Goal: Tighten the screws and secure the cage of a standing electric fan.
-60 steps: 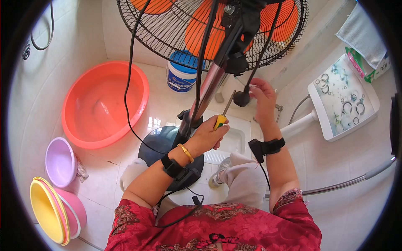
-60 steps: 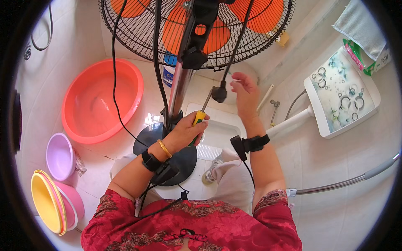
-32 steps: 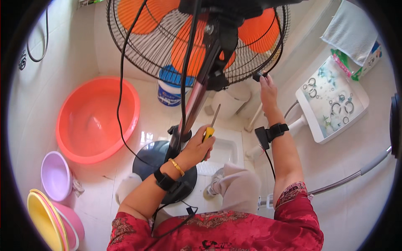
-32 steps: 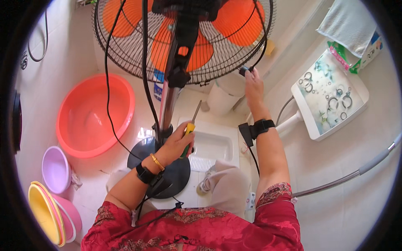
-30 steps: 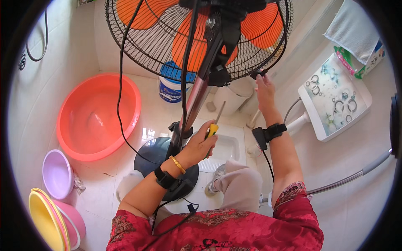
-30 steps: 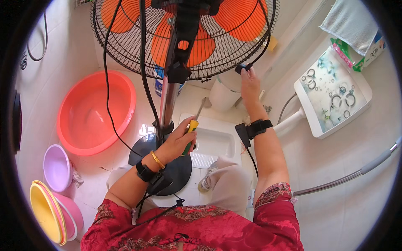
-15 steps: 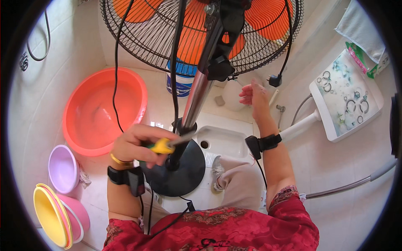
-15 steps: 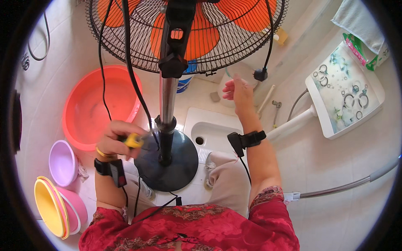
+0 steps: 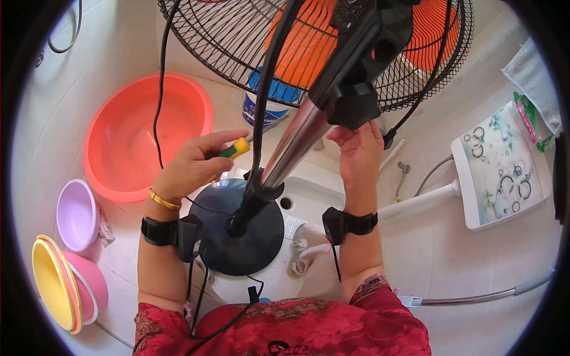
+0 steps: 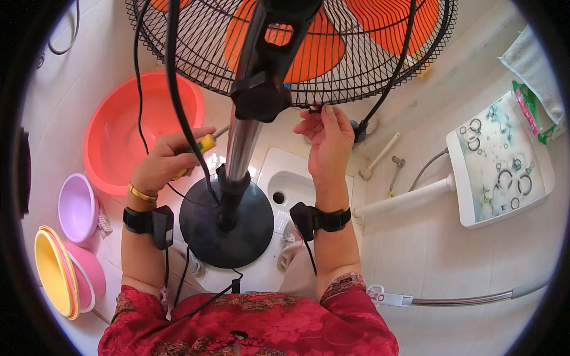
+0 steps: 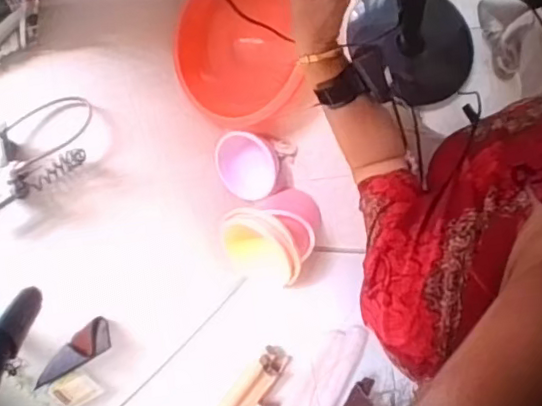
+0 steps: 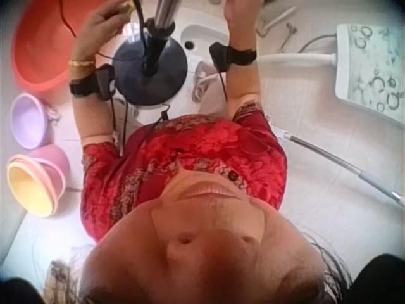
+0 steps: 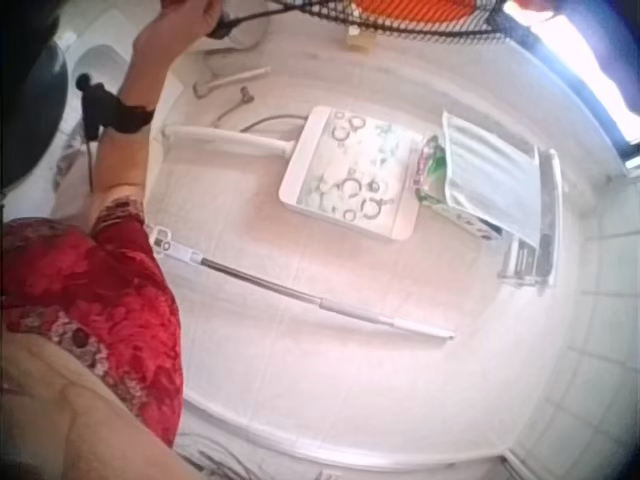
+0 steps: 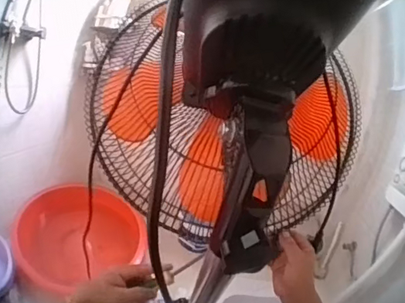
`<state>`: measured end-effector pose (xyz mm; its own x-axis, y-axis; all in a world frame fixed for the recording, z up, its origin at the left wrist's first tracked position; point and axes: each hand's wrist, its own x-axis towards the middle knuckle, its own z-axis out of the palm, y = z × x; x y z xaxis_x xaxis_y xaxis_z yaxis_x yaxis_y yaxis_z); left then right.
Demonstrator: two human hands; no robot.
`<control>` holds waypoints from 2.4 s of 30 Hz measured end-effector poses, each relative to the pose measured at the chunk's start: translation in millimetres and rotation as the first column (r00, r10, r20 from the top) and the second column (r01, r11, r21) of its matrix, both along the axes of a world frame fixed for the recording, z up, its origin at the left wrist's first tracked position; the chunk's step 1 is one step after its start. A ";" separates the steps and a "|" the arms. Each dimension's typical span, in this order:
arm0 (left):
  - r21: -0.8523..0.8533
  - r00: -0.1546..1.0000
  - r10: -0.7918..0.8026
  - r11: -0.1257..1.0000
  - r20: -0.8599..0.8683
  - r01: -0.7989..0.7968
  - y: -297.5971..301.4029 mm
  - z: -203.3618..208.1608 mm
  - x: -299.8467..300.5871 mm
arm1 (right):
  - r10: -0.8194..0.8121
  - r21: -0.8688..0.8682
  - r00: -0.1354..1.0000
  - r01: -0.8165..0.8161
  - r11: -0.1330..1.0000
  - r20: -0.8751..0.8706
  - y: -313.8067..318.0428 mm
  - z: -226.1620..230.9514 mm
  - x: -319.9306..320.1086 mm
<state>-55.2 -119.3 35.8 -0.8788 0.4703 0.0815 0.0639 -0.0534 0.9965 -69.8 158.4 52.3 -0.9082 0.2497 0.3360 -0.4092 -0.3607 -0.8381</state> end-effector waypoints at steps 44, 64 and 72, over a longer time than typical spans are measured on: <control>0.297 0.990 -0.096 0.953 0.099 0.063 50.8 -7.9 -33.8 | 0.004 0.127 1.000 -0.003 0.992 -0.010 2.4 -6.5 5.2; 0.328 0.995 -0.075 0.943 0.065 0.050 48.7 -8.8 -39.3 | 0.013 0.132 1.000 -0.010 0.991 -0.026 2.2 -8.2 5.4; 0.370 0.995 -0.084 0.927 0.052 0.059 49.3 -7.1 -39.5 | 0.007 0.083 0.999 -0.003 0.997 -0.050 1.3 -7.1 5.3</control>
<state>-94.6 -70.0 28.7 -0.8533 0.4801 0.2035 -0.0187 -0.4182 0.9082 -64.6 159.7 45.2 -0.8909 0.2143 0.4005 -0.4498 -0.2934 -0.8436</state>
